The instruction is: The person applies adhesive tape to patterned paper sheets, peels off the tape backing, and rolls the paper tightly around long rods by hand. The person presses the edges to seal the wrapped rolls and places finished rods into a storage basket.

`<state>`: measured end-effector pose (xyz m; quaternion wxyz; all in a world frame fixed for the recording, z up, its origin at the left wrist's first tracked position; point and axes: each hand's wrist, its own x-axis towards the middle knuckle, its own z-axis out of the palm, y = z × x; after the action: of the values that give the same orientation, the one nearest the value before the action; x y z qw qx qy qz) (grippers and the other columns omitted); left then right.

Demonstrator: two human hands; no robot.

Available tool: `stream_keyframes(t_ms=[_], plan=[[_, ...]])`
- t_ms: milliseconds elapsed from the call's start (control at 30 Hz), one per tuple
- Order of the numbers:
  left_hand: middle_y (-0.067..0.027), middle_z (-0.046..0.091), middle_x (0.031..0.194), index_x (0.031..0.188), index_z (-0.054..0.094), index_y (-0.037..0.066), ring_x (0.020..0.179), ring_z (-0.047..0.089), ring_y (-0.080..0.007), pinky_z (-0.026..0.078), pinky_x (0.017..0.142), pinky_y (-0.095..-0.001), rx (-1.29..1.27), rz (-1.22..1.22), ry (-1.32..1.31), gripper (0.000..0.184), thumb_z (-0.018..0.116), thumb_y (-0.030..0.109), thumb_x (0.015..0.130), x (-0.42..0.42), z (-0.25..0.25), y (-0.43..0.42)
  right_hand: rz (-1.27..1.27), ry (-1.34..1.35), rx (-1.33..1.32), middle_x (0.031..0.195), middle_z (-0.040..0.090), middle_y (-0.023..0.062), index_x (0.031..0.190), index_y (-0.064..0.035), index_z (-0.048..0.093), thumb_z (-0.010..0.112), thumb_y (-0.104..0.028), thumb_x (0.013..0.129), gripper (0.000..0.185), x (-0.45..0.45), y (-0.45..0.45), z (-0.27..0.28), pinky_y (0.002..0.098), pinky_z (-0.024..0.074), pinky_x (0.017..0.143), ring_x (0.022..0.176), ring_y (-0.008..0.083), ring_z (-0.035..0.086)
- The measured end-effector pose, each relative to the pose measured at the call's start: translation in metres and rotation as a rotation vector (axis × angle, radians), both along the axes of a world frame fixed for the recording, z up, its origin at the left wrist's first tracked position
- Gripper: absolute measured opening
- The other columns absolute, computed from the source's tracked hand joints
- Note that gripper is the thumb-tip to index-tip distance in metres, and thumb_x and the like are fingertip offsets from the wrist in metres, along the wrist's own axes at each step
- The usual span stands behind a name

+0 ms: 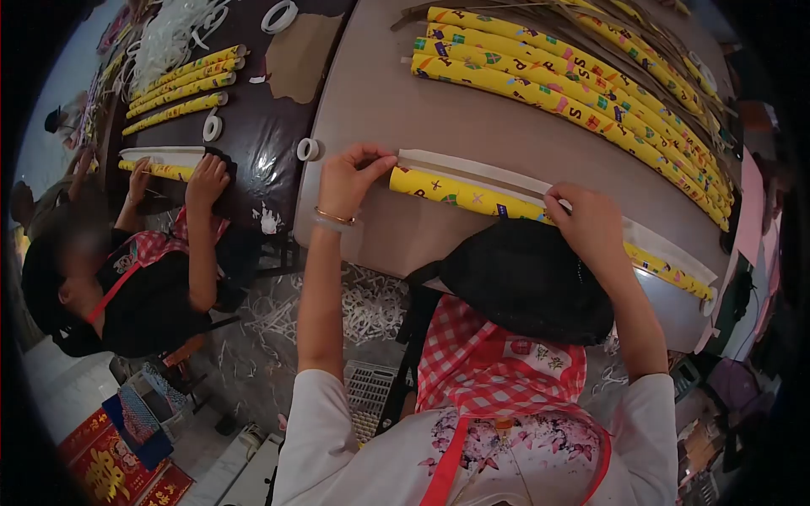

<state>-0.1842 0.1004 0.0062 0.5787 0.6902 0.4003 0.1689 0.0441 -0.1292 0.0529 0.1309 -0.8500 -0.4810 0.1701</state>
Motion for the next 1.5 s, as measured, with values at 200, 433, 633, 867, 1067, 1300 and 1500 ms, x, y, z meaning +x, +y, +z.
stream_keyframes(t_ms=[200,433,633,867,1067,1300,1500], plan=[[-0.0038,0.066,0.079,0.088,0.066,0.000,0.072,0.060,-0.0074,0.049,0.067,-0.0214,0.063,0.012,0.038,0.014,0.069,0.011,0.079,-0.001,-0.001,-0.002,-0.023,-0.011,0.002,0.073,0.064,0.0116,0.081,-0.0099,0.067,0.058,-0.024,0.081,0.017,-0.003,0.002,0.000,0.0394,0.0490,0.061,0.067,0.0308,0.062],[-0.0040,0.066,0.080,0.090,0.066,-0.001,0.071,0.061,-0.0078,0.050,0.066,-0.0218,0.059,0.050,0.025,0.018,0.069,0.014,0.079,0.001,-0.003,-0.002,-0.058,-0.017,-0.004,0.074,0.065,0.0114,0.083,-0.0099,0.067,0.057,-0.023,0.081,0.017,-0.004,0.004,-0.003,0.0397,0.0489,0.061,0.067,0.0307,0.062],[-0.0050,0.066,0.079,0.091,0.066,-0.001,0.071,0.061,-0.0084,0.052,0.065,-0.0224,0.132,0.034,0.093,0.020,0.070,0.015,0.078,0.003,-0.008,-0.001,-0.049,-0.035,-0.032,0.073,0.064,0.0121,0.082,-0.0091,0.067,0.056,-0.023,0.081,0.017,-0.004,0.006,-0.003,0.0397,0.0486,0.061,0.068,0.0310,0.062],[-0.0054,0.067,0.077,0.089,0.066,0.000,0.068,0.062,-0.0091,0.052,0.062,-0.0230,0.171,0.059,0.104,0.019,0.070,0.014,0.078,0.006,-0.010,-0.002,-0.054,-0.054,-0.042,0.072,0.064,0.0108,0.080,-0.0093,0.066,0.056,-0.023,0.081,0.017,-0.006,0.009,0.002,0.0395,0.0484,0.060,0.068,0.0300,0.062],[-0.0056,0.067,0.076,0.086,0.067,0.000,0.068,0.062,-0.0092,0.051,0.062,-0.0224,0.207,0.071,0.099,0.018,0.071,0.014,0.077,0.009,-0.008,-0.005,-0.024,-0.092,-0.002,0.072,0.064,0.0102,0.078,-0.0097,0.065,0.057,-0.022,0.081,0.015,-0.005,0.009,-0.002,0.0388,0.0484,0.059,0.066,0.0299,0.061],[-0.0072,0.067,0.081,0.100,0.059,-0.002,0.073,0.062,-0.0099,0.050,0.064,-0.0221,0.259,0.134,0.092,0.034,0.073,0.015,0.074,0.009,-0.013,-0.007,-0.032,-0.078,0.015,0.071,0.063,0.0110,0.079,-0.0090,0.066,0.057,-0.021,0.080,0.014,-0.004,0.008,-0.004,0.0395,0.0482,0.059,0.066,0.0301,0.061],[-0.0080,0.067,0.082,0.098,0.057,-0.002,0.074,0.062,-0.0104,0.050,0.065,-0.0219,0.266,0.187,0.076,0.035,0.075,0.014,0.072,0.009,-0.016,-0.010,-0.024,-0.109,-0.018,0.071,0.064,0.0114,0.078,-0.0081,0.066,0.058,-0.020,0.080,0.015,-0.004,0.008,-0.002,0.0395,0.0483,0.059,0.066,0.0302,0.061]])
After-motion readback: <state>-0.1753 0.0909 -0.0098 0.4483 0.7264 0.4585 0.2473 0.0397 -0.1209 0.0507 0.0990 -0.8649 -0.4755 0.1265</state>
